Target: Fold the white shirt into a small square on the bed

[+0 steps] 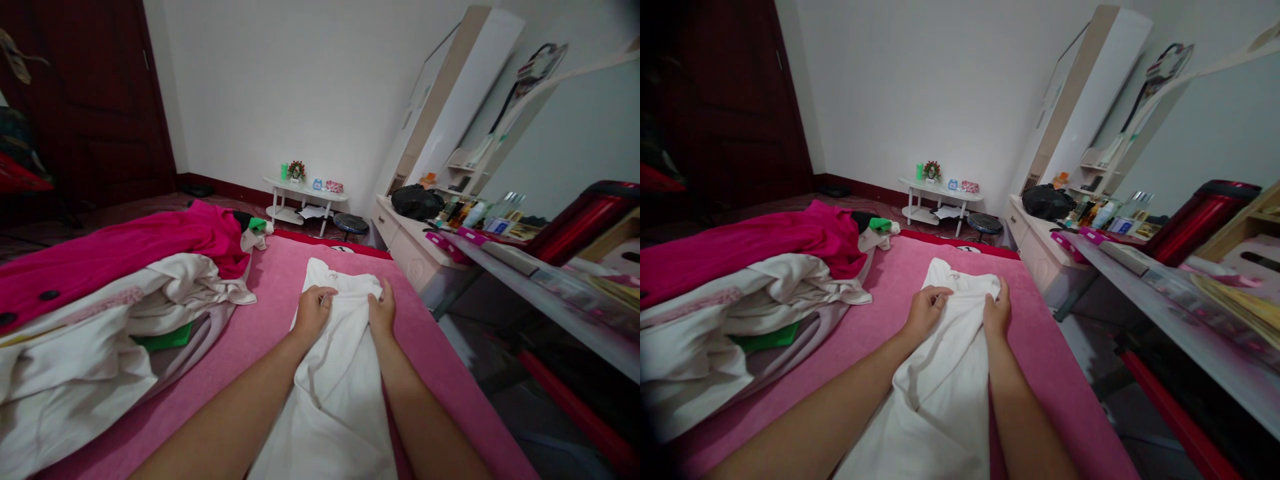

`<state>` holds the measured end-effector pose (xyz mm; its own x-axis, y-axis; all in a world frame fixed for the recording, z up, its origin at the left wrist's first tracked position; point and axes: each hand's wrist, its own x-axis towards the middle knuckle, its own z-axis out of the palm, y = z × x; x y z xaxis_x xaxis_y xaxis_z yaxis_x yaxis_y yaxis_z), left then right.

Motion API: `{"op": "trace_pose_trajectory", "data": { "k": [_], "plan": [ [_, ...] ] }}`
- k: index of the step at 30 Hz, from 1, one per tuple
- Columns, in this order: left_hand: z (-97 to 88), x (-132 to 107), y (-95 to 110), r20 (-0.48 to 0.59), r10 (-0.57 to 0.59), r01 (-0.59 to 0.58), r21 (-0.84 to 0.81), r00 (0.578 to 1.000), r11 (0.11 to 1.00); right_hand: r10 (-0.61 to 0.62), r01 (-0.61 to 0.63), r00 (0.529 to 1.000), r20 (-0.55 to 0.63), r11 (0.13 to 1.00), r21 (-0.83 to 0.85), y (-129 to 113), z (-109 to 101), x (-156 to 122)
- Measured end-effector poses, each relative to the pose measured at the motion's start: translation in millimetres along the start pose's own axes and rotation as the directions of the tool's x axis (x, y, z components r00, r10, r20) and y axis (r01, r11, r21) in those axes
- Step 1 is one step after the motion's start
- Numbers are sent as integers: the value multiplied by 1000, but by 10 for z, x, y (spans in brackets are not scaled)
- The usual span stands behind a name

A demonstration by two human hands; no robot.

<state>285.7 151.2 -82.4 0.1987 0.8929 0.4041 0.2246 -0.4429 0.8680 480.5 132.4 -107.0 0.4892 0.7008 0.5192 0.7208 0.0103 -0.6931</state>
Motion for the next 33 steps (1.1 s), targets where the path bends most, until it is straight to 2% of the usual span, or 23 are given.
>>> {"op": "trace_pose_trajectory", "data": {
  "k": [3,6,13,19,24,26,30,32,33],
  "plan": [
    [2,9,-43,23,-20,18,115,1000,993,-1,52,983,186,961,-272,3,17,149],
    [28,9,-89,46,-48,38,194,998,980,59,67,950,308,921,-383,4,70,242],
    [28,4,-89,35,-84,74,228,996,971,230,67,870,437,822,-566,-24,145,362],
    [1,-9,-72,34,-93,83,219,995,972,266,101,841,471,779,-620,-100,32,231],
    [-1,-14,-76,42,-96,88,172,994,981,179,167,849,498,803,-572,-145,-195,-146],
    [1,-15,-74,45,-96,88,147,994,985,130,160,871,474,837,-524,-167,-306,-357],
    [14,-8,-94,42,-98,92,119,994,989,-18,137,911,411,955,-262,-358,-530,-837],
    [23,-2,-115,43,-97,92,115,994,989,-100,165,881,461,981,-101,-558,-651,-1055],
    [28,0,-125,43,-96,90,114,994,989,-136,188,847,514,981,-50,-676,-716,-1146]
  ]
}}
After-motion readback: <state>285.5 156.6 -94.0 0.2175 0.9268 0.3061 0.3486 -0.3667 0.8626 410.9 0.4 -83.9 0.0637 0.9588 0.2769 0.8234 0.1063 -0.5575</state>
